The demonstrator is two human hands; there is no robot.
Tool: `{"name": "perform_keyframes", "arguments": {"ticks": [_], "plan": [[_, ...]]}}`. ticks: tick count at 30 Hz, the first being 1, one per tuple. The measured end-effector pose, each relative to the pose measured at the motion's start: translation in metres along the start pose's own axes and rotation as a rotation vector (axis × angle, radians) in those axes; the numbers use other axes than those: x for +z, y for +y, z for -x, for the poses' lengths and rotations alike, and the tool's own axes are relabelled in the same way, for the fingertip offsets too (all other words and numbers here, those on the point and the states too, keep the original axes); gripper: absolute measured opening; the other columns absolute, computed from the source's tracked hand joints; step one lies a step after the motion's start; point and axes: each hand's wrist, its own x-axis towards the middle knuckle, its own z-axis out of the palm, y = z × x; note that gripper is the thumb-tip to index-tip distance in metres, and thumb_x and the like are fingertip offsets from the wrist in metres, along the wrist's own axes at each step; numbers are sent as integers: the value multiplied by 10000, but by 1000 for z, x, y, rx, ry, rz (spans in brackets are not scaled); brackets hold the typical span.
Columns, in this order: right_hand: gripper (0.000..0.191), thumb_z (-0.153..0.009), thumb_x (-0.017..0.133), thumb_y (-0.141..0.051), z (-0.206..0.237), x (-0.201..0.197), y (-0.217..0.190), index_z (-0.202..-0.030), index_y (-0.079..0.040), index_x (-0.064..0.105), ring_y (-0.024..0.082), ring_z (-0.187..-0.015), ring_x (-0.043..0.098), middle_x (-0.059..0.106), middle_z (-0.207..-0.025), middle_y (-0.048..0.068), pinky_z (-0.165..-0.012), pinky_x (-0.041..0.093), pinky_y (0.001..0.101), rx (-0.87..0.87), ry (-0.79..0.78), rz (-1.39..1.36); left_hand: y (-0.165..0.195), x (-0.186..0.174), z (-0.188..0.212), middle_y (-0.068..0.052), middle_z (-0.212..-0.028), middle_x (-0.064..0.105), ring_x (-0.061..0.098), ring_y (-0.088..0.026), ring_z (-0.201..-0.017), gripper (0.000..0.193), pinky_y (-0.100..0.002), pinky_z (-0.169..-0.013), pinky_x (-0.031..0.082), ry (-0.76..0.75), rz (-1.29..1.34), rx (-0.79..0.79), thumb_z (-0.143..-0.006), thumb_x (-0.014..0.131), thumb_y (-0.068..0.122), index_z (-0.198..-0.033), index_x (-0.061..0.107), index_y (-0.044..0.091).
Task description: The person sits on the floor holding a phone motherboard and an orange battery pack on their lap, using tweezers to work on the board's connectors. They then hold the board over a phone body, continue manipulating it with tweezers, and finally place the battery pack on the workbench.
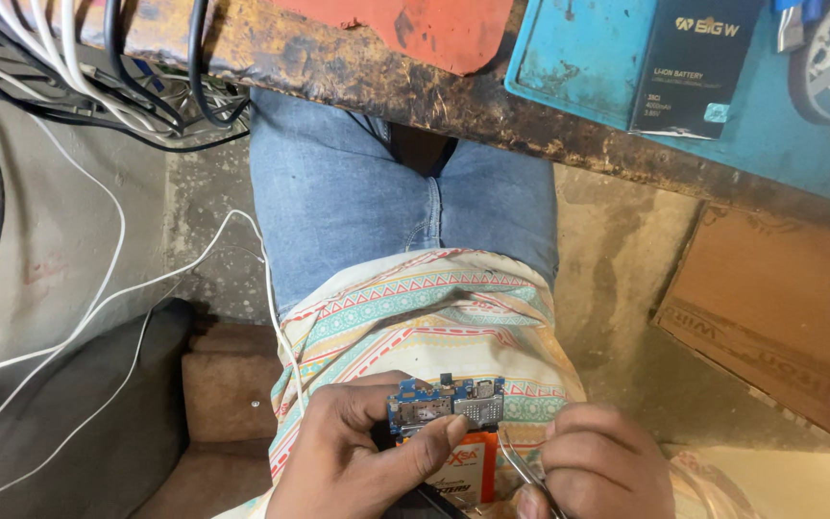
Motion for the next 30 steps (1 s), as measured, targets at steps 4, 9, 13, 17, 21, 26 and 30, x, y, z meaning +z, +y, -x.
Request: {"name": "perform_keyframes", "arguments": {"ticks": [4, 9, 13, 17, 21, 26, 30], "plan": [[256, -781, 800, -201, 0, 2, -6, -727, -137, 558, 215, -782, 663, 621, -754, -26, -712, 582, 354, 38, -4, -1, 2, -3, 6, -18, -798, 753, 646, -57, -752, 157, -267, -681, 541, 11, 28, -25, -879, 789, 136, -883, 805, -21], [246, -796, 777, -187, -13, 1, -10, -720, -130, 549, 211, -747, 655, 619, -738, -19, -679, 571, 338, 20, 32, -18, 10, -1, 8, 4, -799, 709, 607, -46, -746, 172, -258, -645, 505, 6, 145, -60, -879, 773, 130, -888, 785, -41], [312, -845, 740, -73, -28, -3, -8, -720, -156, 466, 181, -678, 631, 556, -684, -32, -688, 598, 376, -209, -5, -5, 11, 1, 8, 21, -746, 653, 554, -45, -695, 192, -260, -592, 464, 17, 73, -67, -888, 785, 140, -822, 770, -40], [336, -849, 705, -5, -29, 7, -10, -735, -147, 423, 158, -621, 612, 553, -648, -32, -659, 603, 382, -231, 156, -133, 3, 3, 11, 22, -736, 638, 538, -45, -695, 222, -259, -590, 459, 10, 17, -42, -913, 790, 142, -788, 756, -38], [317, -865, 693, -5, -20, 8, 1, -753, -159, 439, 166, -617, 606, 547, -646, -32, -661, 594, 388, -264, 68, -126, -10, 2, 5, 22, -761, 702, 595, -44, -716, 143, -255, -621, 505, 1, 164, -139, -881, 771, 132, -861, 785, -9], [233, -859, 704, -89, -9, 15, -2, -760, -152, 504, 205, -676, 637, 582, -697, -12, -674, 594, 386, -103, -3, -33, -25, -8, -2, 11, -798, 716, 611, -47, -747, 148, -254, -665, 522, -24, 98, -72, -910, 765, 135, -902, 792, -11], [196, -841, 730, -189, -7, 11, -6, -753, -100, 579, 251, -730, 652, 611, -740, 22, -680, 586, 359, 23, -29, 4, -24, -6, 1, -5, -791, 728, 617, -55, -747, 158, -262, -664, 520, -11, 25, -50, -917, 783, 137, -903, 809, -18]]}}
